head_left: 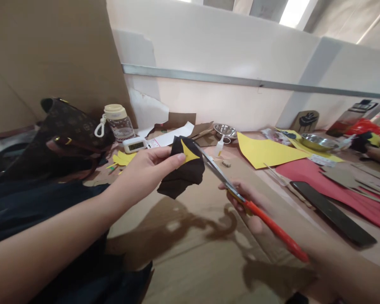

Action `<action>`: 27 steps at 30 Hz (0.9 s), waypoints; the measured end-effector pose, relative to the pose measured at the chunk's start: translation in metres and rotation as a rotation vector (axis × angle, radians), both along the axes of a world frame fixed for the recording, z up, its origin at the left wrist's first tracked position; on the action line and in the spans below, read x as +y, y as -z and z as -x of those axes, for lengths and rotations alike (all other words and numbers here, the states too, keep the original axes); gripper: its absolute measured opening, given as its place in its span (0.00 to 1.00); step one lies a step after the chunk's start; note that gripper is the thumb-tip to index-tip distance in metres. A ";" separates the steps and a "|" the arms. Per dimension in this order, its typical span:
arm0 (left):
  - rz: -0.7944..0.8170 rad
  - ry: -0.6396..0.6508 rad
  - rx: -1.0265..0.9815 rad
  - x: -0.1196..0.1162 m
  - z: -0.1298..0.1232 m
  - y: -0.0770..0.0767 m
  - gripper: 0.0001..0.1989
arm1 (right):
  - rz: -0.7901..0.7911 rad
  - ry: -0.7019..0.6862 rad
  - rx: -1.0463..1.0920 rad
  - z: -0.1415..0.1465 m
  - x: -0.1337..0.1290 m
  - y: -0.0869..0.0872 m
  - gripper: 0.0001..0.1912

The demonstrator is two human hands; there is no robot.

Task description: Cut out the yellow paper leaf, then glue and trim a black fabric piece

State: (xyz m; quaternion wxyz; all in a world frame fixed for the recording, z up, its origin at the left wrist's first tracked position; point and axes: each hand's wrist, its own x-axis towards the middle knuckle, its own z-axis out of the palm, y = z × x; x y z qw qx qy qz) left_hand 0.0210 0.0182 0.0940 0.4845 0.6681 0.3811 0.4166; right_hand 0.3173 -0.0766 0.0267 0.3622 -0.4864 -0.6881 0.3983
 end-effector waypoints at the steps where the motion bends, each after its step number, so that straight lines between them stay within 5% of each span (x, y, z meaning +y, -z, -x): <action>1: 0.003 0.009 0.017 0.004 0.002 -0.001 0.16 | 0.041 -0.011 0.003 0.000 0.001 -0.005 0.29; 7: 0.062 0.128 -0.102 0.014 -0.002 0.015 0.17 | -0.063 0.105 0.093 0.022 0.009 -0.022 0.25; 12: 0.263 0.318 -0.193 -0.008 -0.021 0.035 0.25 | -0.136 0.199 0.068 0.040 0.004 -0.032 0.17; 17: 0.372 0.357 -0.236 -0.020 -0.029 0.040 0.20 | -0.074 0.178 0.098 0.046 0.005 -0.025 0.16; 27: 0.326 0.392 0.038 -0.003 -0.021 0.046 0.17 | -0.122 0.206 0.096 0.036 0.011 -0.016 0.16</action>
